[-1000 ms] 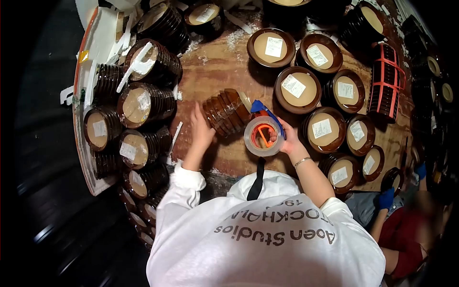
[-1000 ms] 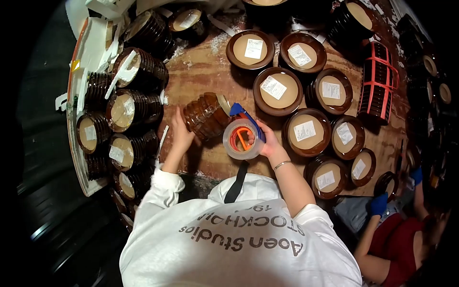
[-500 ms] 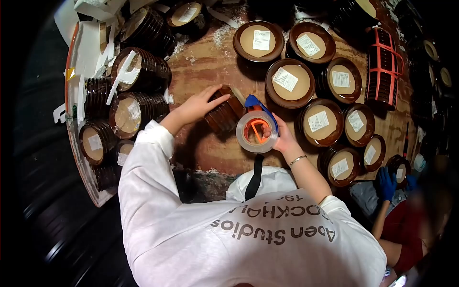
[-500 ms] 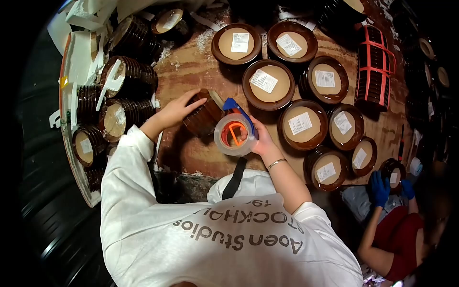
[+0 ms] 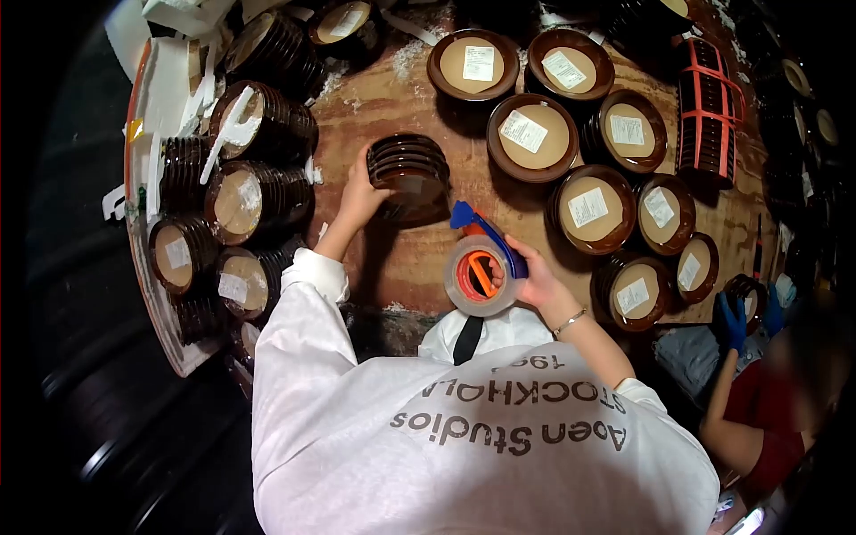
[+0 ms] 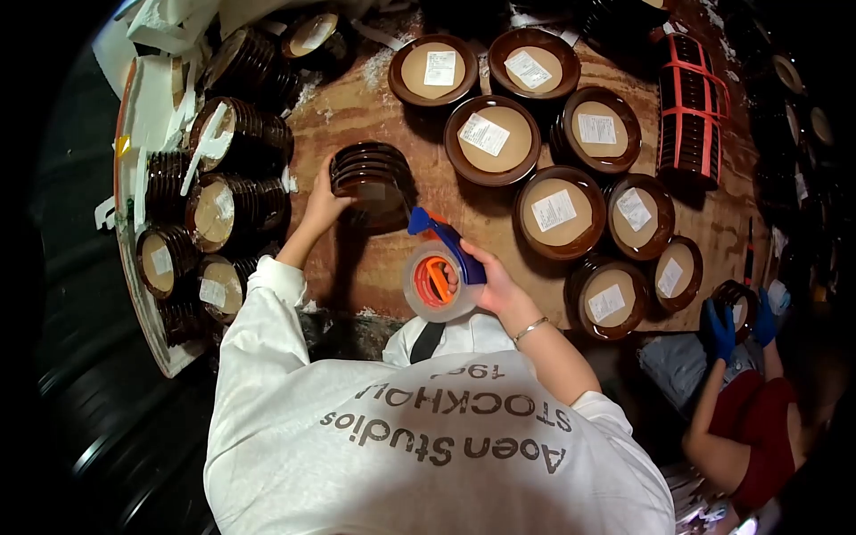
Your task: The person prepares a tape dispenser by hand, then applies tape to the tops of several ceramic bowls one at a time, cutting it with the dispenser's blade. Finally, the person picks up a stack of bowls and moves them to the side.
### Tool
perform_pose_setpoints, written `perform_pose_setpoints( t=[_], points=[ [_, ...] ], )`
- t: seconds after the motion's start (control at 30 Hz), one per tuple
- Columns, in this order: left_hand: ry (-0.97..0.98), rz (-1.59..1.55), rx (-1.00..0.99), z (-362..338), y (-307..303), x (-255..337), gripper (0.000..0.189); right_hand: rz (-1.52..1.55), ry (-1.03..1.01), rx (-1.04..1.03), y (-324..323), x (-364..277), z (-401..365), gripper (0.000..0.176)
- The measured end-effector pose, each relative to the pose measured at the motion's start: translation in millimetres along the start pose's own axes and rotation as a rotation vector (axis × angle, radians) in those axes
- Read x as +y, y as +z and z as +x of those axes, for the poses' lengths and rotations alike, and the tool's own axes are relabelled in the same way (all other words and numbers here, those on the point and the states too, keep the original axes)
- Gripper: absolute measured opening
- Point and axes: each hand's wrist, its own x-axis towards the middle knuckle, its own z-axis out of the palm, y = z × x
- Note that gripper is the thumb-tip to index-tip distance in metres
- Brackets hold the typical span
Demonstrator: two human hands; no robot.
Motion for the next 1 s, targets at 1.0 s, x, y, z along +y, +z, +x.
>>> perform_pose_setpoints(
  t=[1.0],
  points=[
    [-0.692, -1.756, 0.077, -33, 18, -50, 0.072, -1.615, 0.35, 0.183, 273, -47, 173, 0.029]
  ],
)
